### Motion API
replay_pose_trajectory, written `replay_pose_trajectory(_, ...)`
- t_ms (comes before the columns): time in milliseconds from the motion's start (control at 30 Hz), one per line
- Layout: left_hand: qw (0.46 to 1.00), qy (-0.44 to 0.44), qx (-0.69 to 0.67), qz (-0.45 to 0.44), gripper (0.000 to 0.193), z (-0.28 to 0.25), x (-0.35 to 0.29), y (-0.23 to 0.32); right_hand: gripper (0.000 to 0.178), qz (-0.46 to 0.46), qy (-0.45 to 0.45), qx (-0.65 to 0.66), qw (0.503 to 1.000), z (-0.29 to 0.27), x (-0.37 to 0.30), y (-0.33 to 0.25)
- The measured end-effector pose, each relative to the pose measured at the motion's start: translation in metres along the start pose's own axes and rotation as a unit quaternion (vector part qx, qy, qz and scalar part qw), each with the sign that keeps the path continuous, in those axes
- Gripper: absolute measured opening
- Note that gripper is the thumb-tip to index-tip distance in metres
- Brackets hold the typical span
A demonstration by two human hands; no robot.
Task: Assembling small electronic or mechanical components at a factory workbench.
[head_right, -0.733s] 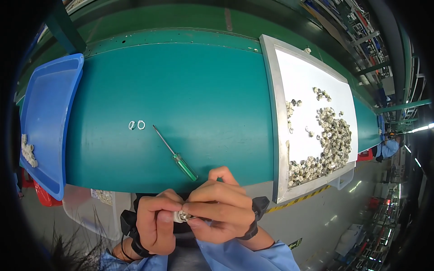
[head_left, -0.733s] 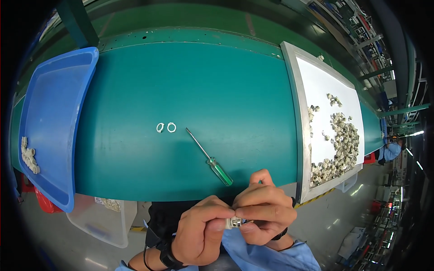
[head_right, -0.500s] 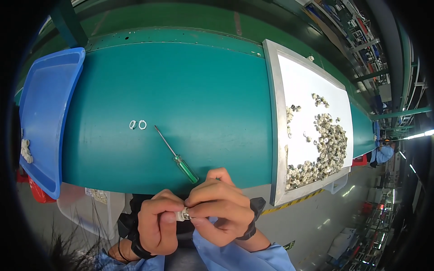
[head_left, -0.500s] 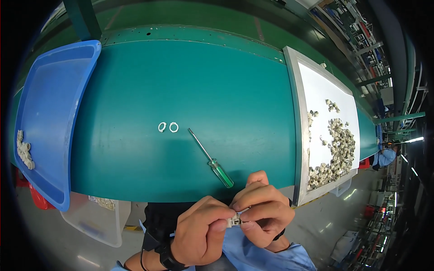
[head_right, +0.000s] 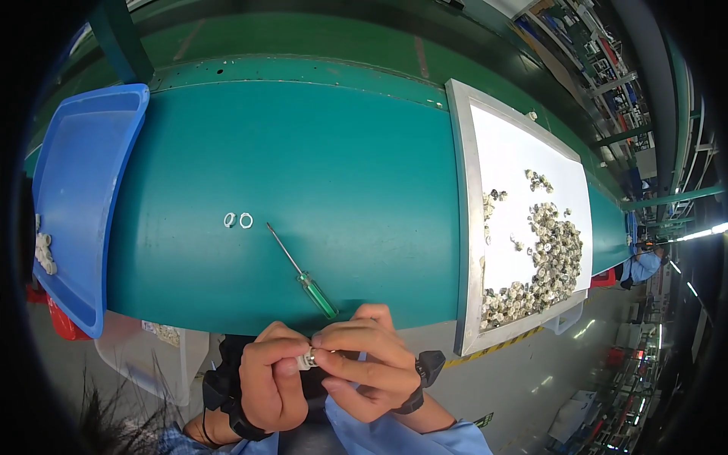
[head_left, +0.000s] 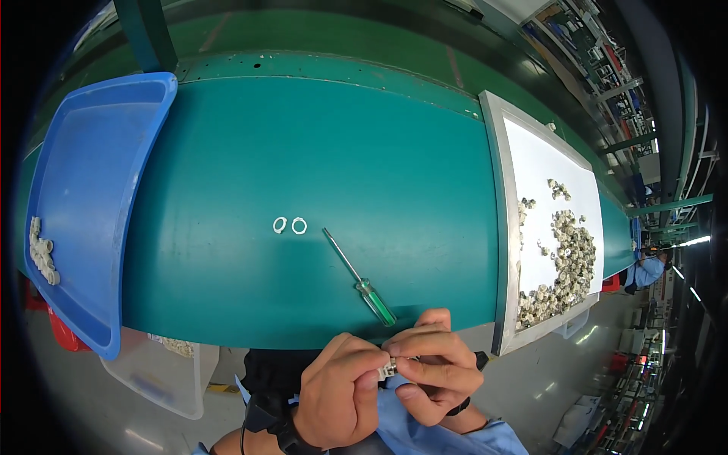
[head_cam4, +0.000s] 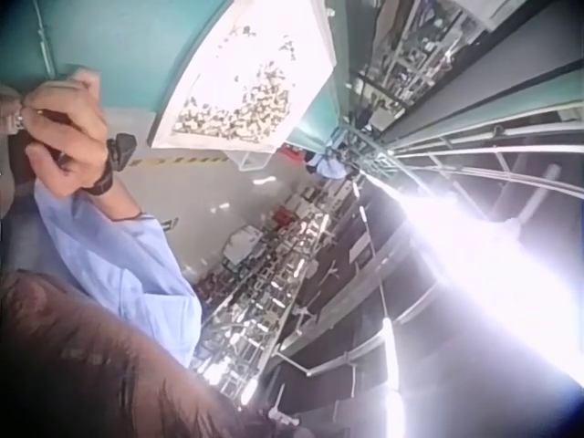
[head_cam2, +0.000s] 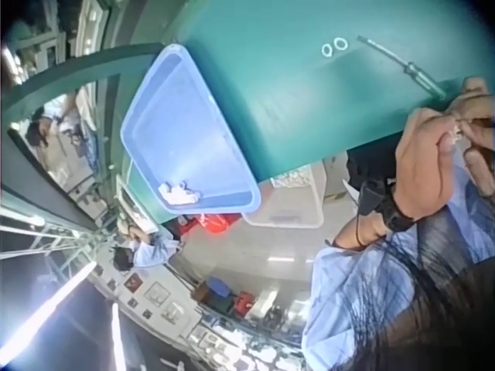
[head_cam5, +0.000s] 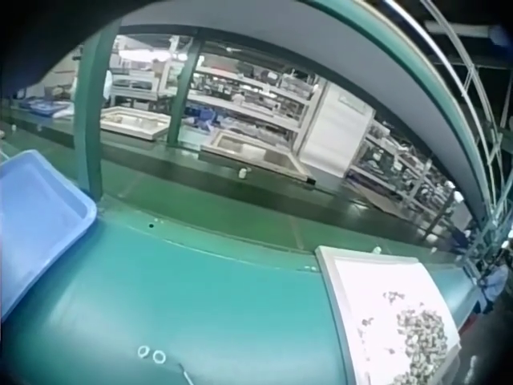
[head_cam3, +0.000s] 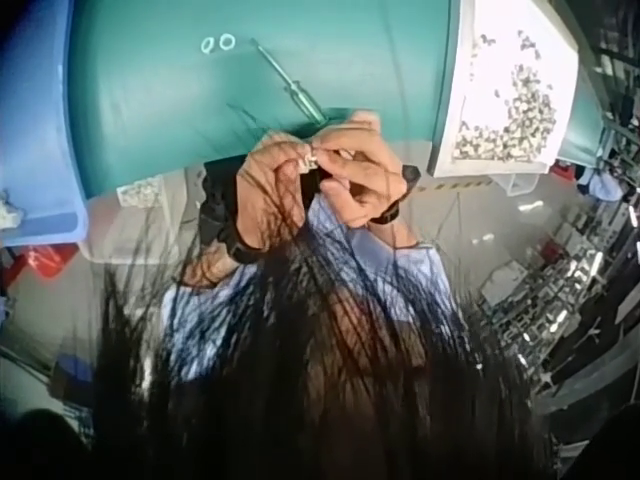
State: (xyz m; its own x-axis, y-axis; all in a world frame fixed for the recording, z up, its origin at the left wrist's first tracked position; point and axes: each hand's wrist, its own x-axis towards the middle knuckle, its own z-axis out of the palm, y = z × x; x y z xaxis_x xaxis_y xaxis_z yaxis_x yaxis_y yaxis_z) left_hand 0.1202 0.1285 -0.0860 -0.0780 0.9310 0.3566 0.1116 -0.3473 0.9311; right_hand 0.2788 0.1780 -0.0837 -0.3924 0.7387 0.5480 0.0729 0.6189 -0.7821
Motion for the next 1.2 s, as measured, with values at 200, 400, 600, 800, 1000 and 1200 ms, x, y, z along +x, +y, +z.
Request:
replay_pose_trajectory(200,0.994,0.037,-0.064,-0.079,0.019,0.009,-0.006,0.004,0.026,-0.024,0.047,-0.097,0.994,0.005,0.004,-0.001)
replay_pose_trajectory(400,0.998,0.008,-0.023,-0.049,0.021,0.004,-0.006,0.007,0.023,0.056,-0.009,0.011,0.998,-0.012,0.008,-0.004)
replay_pose_trajectory(600,1.000,-0.020,0.002,0.001,0.026,0.000,-0.001,0.006,0.021,0.132,-0.022,0.072,0.988,-0.018,0.011,-0.011)
replay_pose_trajectory(800,0.996,-0.024,0.059,0.064,0.032,-0.001,-0.002,0.000,0.017,0.163,-0.034,0.069,0.984,-0.022,0.012,-0.019)
replay_pose_trajectory(1000,0.997,0.021,0.058,0.055,0.034,0.005,-0.008,0.001,0.016,0.168,-0.007,0.084,0.982,-0.015,0.007,-0.021)
replay_pose_trajectory(1200,0.991,0.012,0.096,0.095,0.034,0.005,-0.006,-0.003,0.016,0.172,0.006,0.103,0.980,-0.013,0.009,-0.019)
